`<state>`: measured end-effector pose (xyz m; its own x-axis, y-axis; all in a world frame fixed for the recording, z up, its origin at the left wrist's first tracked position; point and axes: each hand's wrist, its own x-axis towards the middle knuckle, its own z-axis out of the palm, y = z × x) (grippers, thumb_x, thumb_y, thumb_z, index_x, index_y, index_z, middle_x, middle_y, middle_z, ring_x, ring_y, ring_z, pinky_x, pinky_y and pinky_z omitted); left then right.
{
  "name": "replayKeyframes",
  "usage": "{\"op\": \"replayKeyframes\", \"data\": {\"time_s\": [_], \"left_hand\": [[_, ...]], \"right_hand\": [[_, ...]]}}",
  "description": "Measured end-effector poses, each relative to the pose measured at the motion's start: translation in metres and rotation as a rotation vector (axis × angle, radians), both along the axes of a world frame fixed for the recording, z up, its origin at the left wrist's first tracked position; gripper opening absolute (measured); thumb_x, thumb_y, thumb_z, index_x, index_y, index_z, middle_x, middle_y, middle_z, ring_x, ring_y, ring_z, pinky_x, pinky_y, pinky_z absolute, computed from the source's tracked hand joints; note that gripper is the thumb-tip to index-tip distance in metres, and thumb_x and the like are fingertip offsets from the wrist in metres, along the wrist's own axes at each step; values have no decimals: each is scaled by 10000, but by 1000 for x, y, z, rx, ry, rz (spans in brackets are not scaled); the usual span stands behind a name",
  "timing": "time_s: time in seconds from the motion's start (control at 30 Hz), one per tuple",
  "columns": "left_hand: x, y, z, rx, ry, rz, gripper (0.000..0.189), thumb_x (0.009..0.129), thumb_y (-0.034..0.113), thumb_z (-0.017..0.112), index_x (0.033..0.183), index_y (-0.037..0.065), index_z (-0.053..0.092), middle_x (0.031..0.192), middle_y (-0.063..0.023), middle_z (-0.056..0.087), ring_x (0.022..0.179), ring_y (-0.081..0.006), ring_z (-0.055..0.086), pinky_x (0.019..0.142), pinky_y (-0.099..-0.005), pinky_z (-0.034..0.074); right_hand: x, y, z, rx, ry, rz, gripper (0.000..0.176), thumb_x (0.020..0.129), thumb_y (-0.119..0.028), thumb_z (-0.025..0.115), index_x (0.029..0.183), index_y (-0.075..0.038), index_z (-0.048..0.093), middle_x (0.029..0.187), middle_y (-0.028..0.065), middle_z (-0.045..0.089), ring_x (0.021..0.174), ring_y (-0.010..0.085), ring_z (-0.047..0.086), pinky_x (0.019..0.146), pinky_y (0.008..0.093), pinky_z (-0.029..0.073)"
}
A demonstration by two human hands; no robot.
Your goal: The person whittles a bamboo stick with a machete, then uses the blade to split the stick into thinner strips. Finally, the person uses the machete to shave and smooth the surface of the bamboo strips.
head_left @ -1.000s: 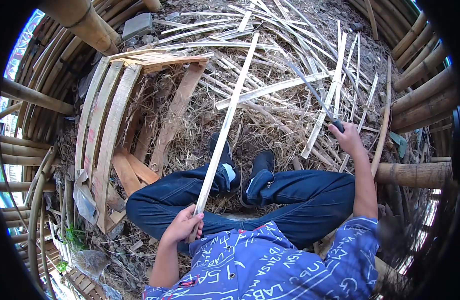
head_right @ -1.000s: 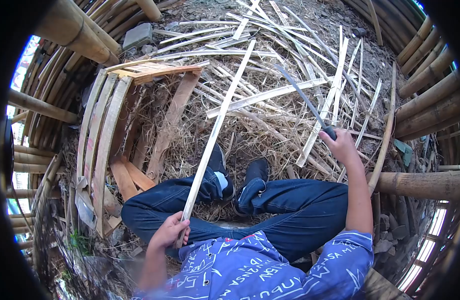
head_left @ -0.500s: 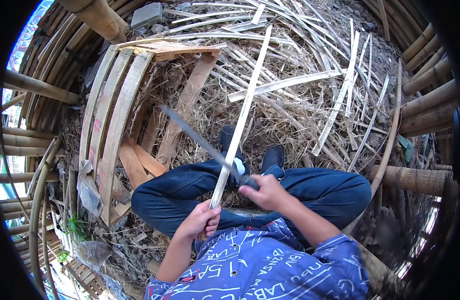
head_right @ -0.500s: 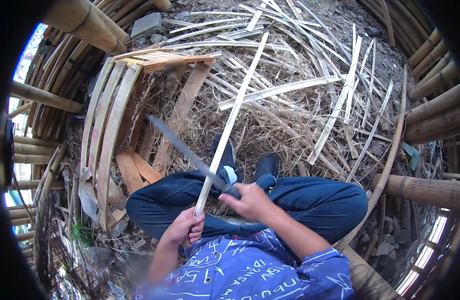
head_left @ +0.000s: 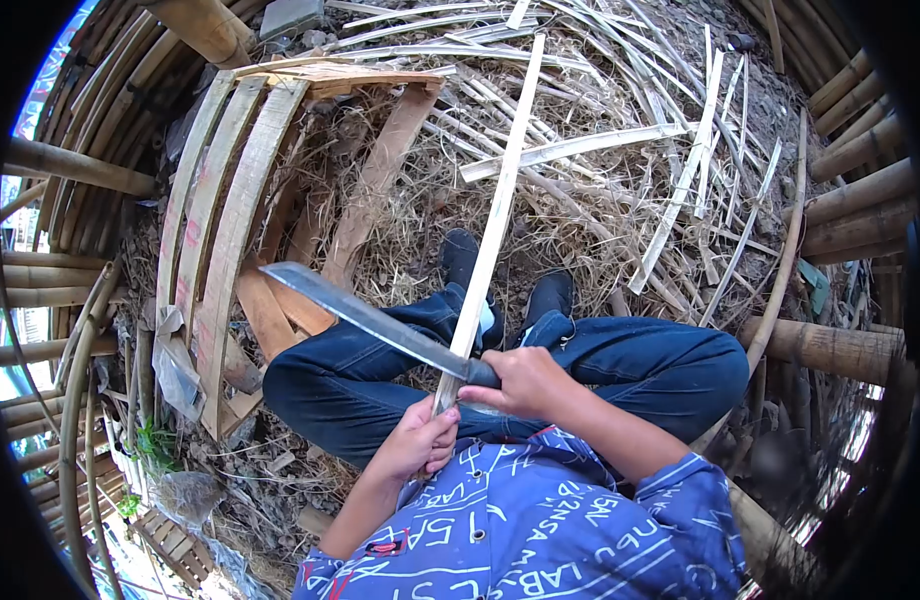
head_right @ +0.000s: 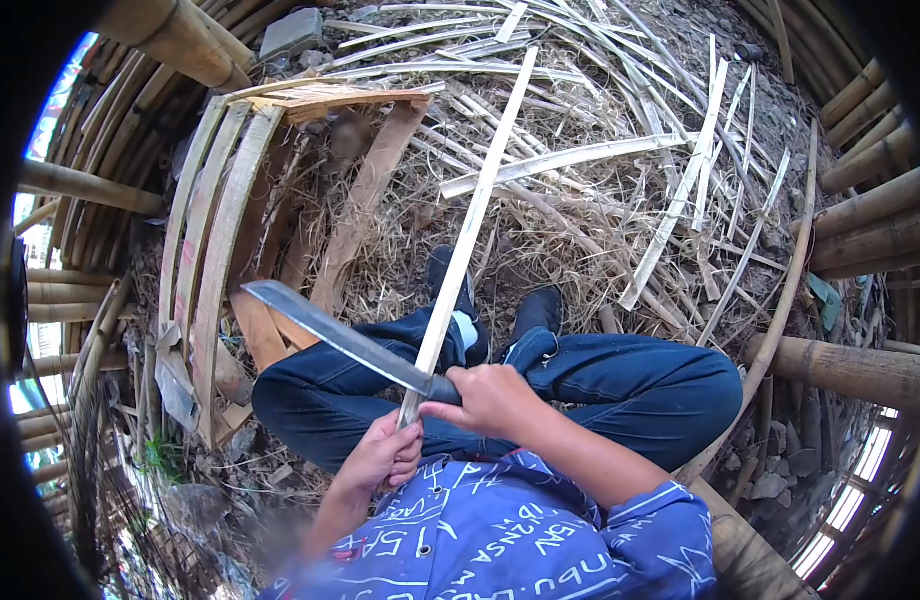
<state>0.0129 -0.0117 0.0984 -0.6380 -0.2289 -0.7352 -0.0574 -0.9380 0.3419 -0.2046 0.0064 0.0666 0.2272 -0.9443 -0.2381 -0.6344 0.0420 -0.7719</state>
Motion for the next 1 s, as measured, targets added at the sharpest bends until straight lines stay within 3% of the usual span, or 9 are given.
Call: {"op": "replayKeyframes", "data": {"time_s": [0.23,0.4,0.47,0.53,0.67,0.8,1.0], "left_hand": [[19,5,23,-23,-70,-30,137,1039,208,404,973,89,420,566,44,328,390,-51,323,348,-219,327],[20,0,25,0,-64,-20,113,1033,183,416,979,85,428,573,47,341,398,-47,332,347,-217,324],[19,-6,22,1,-79,-17,102,1030,172,418,982,84,434,576,50,344,403,-44,335,348,-216,321],[18,-13,16,-59,-106,-29,118,1021,173,428,988,62,452,584,25,353,410,-60,357,347,-232,357],[3,-21,18,-160,-189,-86,89,1017,140,428,994,60,461,596,39,366,412,-49,338,356,-226,336],[-3,-22,26,-138,-224,-91,62,1020,137,425,998,84,448,604,59,358,432,-29,313,368,-211,311],[-8,-13,22,-192,-246,-88,89,1028,148,410,1008,65,435,579,50,344,405,-40,312,354,-223,312]], "right_hand": [[-89,-50,-41,121,368,-212,637,853,-654,546,823,-21,610,737,231,659,733,404,667,697,479,534],[-126,-74,-36,22,315,-341,508,870,-484,630,760,12,653,678,215,642,686,350,665,647,436,510],[-110,-65,-27,144,102,-350,495,862,-471,643,782,17,661,648,200,634,654,336,658,628,417,503],[-85,-44,-8,231,-24,-304,477,831,-496,672,821,-19,684,642,175,635,612,331,646,607,417,500],[-39,-19,18,230,25,7,577,811,-598,637,743,-26,660,643,206,633,638,394,643,615,465,516],[-16,-12,18,184,-97,25,587,826,-605,616,739,-25,642,626,202,627,614,403,634,600,474,513],[-26,-22,0,107,122,129,662,817,-660,581,709,-9,620,624,201,627,605,394,637,571,470,511]]}}
